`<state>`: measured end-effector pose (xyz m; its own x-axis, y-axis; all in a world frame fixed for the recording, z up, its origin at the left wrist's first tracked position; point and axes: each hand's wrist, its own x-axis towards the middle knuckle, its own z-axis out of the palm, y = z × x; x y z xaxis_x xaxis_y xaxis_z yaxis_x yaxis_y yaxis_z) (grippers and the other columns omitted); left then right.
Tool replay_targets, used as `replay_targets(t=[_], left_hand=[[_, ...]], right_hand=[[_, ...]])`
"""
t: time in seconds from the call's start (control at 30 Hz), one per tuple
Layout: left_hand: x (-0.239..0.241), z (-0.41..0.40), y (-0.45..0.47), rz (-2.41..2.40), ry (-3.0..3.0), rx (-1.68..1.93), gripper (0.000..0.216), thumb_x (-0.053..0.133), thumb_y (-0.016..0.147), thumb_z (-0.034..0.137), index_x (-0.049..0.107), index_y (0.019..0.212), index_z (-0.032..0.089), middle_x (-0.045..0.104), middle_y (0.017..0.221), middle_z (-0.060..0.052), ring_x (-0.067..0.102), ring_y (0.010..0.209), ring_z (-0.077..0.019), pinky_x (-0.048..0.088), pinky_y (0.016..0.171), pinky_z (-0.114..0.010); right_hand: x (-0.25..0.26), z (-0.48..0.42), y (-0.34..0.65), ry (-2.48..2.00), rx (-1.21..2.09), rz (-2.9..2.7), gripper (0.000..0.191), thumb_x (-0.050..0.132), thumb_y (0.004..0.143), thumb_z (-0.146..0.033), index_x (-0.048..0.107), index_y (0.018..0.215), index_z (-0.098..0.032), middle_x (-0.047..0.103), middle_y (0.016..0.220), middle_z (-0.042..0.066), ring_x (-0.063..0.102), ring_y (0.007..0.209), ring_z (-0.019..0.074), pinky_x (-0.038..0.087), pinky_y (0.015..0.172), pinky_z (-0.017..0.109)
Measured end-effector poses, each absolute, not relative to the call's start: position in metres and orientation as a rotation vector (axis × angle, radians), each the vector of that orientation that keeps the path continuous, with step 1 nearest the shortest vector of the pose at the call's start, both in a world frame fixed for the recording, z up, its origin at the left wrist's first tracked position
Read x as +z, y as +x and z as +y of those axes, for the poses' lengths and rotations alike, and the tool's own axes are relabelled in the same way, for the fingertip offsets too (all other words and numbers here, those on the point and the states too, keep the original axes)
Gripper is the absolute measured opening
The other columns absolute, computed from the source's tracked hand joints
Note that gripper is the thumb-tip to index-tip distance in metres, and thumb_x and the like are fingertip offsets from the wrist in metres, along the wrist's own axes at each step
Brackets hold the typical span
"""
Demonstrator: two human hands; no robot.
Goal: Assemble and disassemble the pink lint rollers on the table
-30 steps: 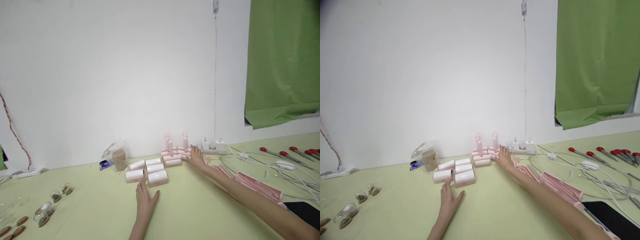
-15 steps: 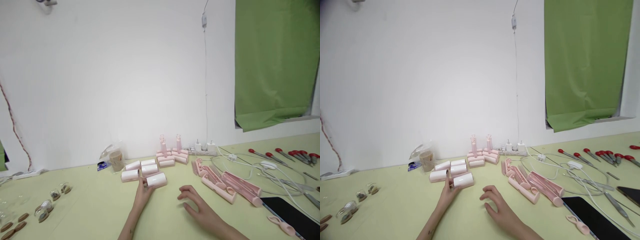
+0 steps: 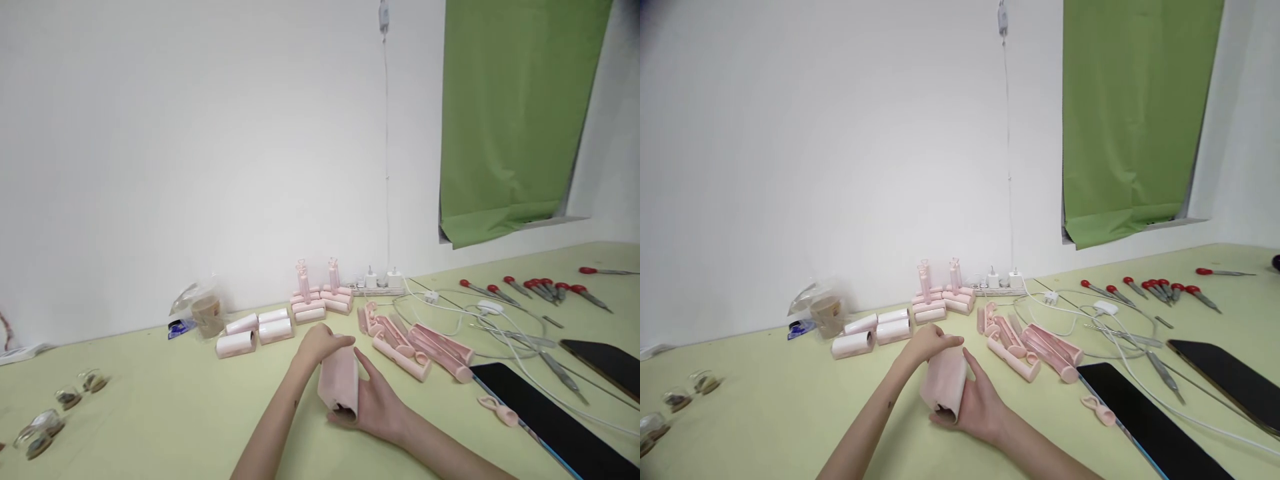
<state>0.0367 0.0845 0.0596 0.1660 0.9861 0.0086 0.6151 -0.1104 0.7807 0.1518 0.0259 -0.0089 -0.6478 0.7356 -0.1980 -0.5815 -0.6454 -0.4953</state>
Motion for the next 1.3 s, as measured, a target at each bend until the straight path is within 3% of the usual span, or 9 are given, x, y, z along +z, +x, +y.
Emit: replay_targets(t=[0.13, 0.27, 0.47, 0.6, 0.67, 0.77, 0.93, 1.13, 1.3], left_hand=[[0.068, 0.09, 0.038, 1.491, 1.776, 0.749, 0.041, 0.063, 0.051, 0.053, 0.048, 0.044, 0.016, 0.042, 0.04, 0.002, 0.048, 0.043, -0.0151, 0.036, 0.037, -0.023], [0.072, 0.087, 0.007, 1.412, 1.661, 0.895, 0.048, 0.055, 0.057, 0.06, 0.058, 0.068, 0.014, 0.053, 0.058, -0.001, 0.053, 0.056, -0.0162, 0.041, 0.039, -0.021], [0.031, 0.071, -0.051, 1.368, 1.423, 1.229, 0.06, 0.047, 0.066, 0.059, 0.045, 0.109, 0.017, 0.052, 0.083, -0.002, 0.054, 0.063, -0.0098, 0.049, 0.066, -0.029], [-0.004, 0.058, -0.062, 1.388, 1.419, 1.232, 0.062, 0.063, 0.056, 0.05, 0.048, 0.106, 0.017, 0.056, 0.089, -0.006, 0.057, 0.085, -0.0201, 0.042, 0.082, -0.038], [-0.008, 0.05, -0.056, 1.469, 1.538, 1.244, 0.059, 0.066, 0.056, 0.042, 0.05, 0.107, 0.018, 0.054, 0.103, -0.01, 0.047, 0.105, -0.0261, 0.032, 0.093, -0.044], [0.001, 0.031, -0.034, 1.386, 1.9, 1.207, 0.052, 0.061, 0.065, 0.036, 0.048, 0.114, 0.023, 0.043, 0.124, -0.009, 0.028, 0.121, -0.0253, 0.02, 0.1, -0.044], [0.014, 0.002, 0.002, 1.015, 2.032, 0.935, 0.037, 0.055, 0.073, 0.035, 0.054, 0.11, 0.031, 0.041, 0.128, -0.004, 0.028, 0.122, -0.0238, 0.025, 0.099, -0.043], [0.012, 0.009, 0.0, 0.973, 1.623, 1.208, 0.033, 0.048, 0.077, 0.036, 0.055, 0.108, 0.025, 0.054, 0.109, -0.004, 0.051, 0.099, -0.0193, 0.039, 0.089, -0.034], [0.017, 0.007, -0.006, 0.92, 1.673, 1.008, 0.038, 0.041, 0.08, 0.042, 0.056, 0.11, 0.023, 0.053, 0.106, -0.006, 0.051, 0.096, -0.0202, 0.043, 0.081, -0.03]], right_hand=[[-0.014, 0.03, 0.154, -0.412, 2.197, -0.39, 0.047, 0.045, 0.073, -0.057, 0.053, 0.096, -0.017, 0.065, 0.086, 0.006, 0.06, 0.082, 0.0189, 0.045, 0.074, 0.032], [-0.019, 0.035, 0.157, -0.46, 2.175, -0.217, 0.041, 0.052, 0.072, -0.052, 0.051, 0.095, -0.018, 0.064, 0.079, 0.004, 0.061, 0.08, 0.0174, 0.047, 0.072, 0.031], [-0.012, 0.036, 0.167, -0.48, 2.104, -0.051, 0.03, 0.055, 0.074, -0.033, 0.049, 0.099, -0.019, 0.06, 0.081, 0.003, 0.062, 0.071, 0.0127, 0.051, 0.063, 0.025], [-0.003, 0.03, 0.169, -0.405, 2.144, -0.08, 0.028, 0.055, 0.074, -0.03, 0.05, 0.099, -0.02, 0.058, 0.081, 0.003, 0.061, 0.065, 0.0111, 0.051, 0.055, 0.022], [0.0, 0.025, 0.165, -0.429, 2.155, -0.068, 0.029, 0.055, 0.074, -0.031, 0.05, 0.1, -0.02, 0.059, 0.079, 0.003, 0.061, 0.066, 0.0113, 0.051, 0.057, 0.023], [-0.002, 0.018, 0.154, -0.5, 2.136, -0.07, 0.028, 0.057, 0.074, -0.032, 0.051, 0.098, -0.019, 0.06, 0.073, 0.002, 0.061, 0.065, 0.0109, 0.051, 0.061, 0.023], [-0.008, 0.014, 0.143, -0.503, 2.141, -0.207, 0.02, 0.057, 0.073, -0.035, 0.052, 0.08, -0.016, 0.059, 0.061, -0.001, 0.058, 0.054, 0.0098, 0.043, 0.044, 0.016], [-0.001, 0.002, 0.143, -0.71, 2.103, -0.467, 0.023, 0.056, 0.073, -0.038, 0.053, 0.081, -0.016, 0.059, 0.066, -0.001, 0.057, 0.054, 0.0097, 0.047, 0.055, 0.023], [0.004, -0.013, 0.142, -0.777, 2.223, -0.838, 0.026, 0.049, 0.074, -0.036, 0.056, 0.069, -0.012, 0.054, 0.057, 0.0, 0.051, 0.045, 0.0079, 0.043, 0.045, 0.02]])
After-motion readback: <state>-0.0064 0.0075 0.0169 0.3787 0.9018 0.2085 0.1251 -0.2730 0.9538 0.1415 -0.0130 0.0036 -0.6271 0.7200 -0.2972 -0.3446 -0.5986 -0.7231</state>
